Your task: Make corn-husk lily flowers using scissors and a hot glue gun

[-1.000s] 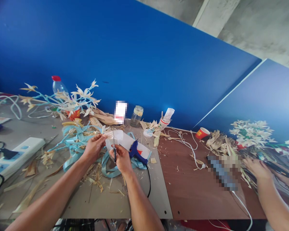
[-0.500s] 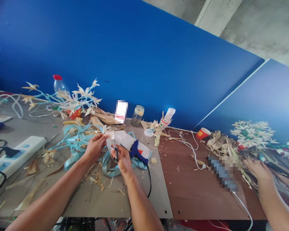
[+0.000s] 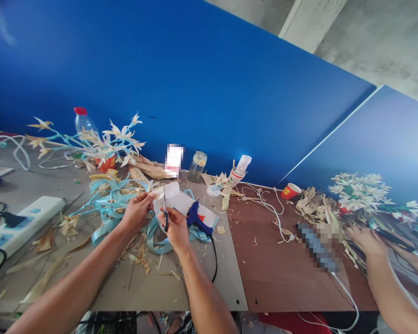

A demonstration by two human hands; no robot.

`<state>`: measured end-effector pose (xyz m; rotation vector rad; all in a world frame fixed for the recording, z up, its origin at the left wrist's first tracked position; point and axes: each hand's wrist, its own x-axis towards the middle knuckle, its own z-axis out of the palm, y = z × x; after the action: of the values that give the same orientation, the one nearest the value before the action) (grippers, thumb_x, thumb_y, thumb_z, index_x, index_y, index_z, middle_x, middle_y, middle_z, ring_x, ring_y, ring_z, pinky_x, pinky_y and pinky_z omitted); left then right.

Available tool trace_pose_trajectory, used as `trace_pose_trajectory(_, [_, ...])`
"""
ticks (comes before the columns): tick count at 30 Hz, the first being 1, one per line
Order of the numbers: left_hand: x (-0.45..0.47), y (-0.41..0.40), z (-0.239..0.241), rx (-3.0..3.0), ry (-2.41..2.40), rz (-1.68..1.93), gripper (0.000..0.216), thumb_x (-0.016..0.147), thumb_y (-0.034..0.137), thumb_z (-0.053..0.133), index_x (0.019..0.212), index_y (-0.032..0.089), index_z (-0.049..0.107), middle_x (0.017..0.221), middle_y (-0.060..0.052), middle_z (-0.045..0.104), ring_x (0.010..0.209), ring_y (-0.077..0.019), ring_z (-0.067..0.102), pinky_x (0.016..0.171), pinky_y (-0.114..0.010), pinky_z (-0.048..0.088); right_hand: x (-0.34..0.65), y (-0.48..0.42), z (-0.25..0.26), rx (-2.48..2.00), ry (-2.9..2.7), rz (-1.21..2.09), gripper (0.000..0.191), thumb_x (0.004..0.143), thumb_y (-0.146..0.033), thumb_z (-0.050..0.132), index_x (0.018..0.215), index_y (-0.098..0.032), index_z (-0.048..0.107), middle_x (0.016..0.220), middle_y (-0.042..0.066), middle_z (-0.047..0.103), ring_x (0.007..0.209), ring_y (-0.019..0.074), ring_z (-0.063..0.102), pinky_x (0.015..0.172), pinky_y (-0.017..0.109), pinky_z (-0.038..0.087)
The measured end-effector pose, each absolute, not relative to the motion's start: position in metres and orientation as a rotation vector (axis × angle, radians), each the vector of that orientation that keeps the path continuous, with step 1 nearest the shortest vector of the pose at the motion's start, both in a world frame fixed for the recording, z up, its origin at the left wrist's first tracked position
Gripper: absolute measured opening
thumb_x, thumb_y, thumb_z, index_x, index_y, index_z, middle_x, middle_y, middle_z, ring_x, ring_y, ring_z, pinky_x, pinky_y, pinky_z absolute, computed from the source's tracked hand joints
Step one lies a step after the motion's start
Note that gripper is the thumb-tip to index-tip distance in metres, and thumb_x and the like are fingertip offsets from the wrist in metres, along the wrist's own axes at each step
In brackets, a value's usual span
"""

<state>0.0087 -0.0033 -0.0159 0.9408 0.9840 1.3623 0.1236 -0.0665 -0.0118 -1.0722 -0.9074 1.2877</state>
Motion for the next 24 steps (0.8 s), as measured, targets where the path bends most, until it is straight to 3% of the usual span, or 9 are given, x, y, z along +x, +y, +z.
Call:
trace_pose_trajectory(12, [0.006, -0.001, -0.014, 0.860, 0.926, 1.356, 0.030, 0.062, 0.034, 0.069, 0.052, 0.017, 0.047, 0.045, 0.007, 0.039, 0.043, -0.0058, 0.035, 0.047, -0.021, 0.031, 0.125, -0.062, -0.019, -1.099, -0.985, 1.258, 0.034, 0.059, -0.038, 0.071, 0.083, -0.015, 0.064, 0.053, -0.006, 0.044, 0.049, 0.0068, 0.034, 0.048, 0.022, 0.027])
trace_pose_trajectory(21, [0.004, 0.001, -0.013, 0.765, 0.883, 1.376, 0.028, 0.058, 0.032, 0.073, 0.059, 0.016, 0.050, 0.047, 0.007, 0.041, 0.043, -0.0050, 0.036, 0.047, -0.020, 0.033, 0.136, -0.064, -0.024, -1.106, -0.996, 1.266, 0.045, 0.071, -0.050, 0.061, 0.096, -0.014, 0.061, 0.059, -0.003, 0.053, 0.051, 0.0081, 0.039, 0.048, 0.022, 0.027])
trace_pose_trajectory(24, [0.005, 0.000, -0.014, 0.787, 0.872, 1.386, 0.029, 0.058, 0.034, 0.074, 0.060, 0.015, 0.052, 0.050, 0.007, 0.044, 0.045, -0.0048, 0.038, 0.048, -0.020, 0.032, 0.133, -0.066, -0.020, -1.119, -1.002, 1.266, 0.045, 0.069, -0.047, 0.064, 0.099, -0.013, 0.060, 0.062, -0.002, 0.055, 0.053, 0.0085, 0.041, 0.049, 0.022, 0.029])
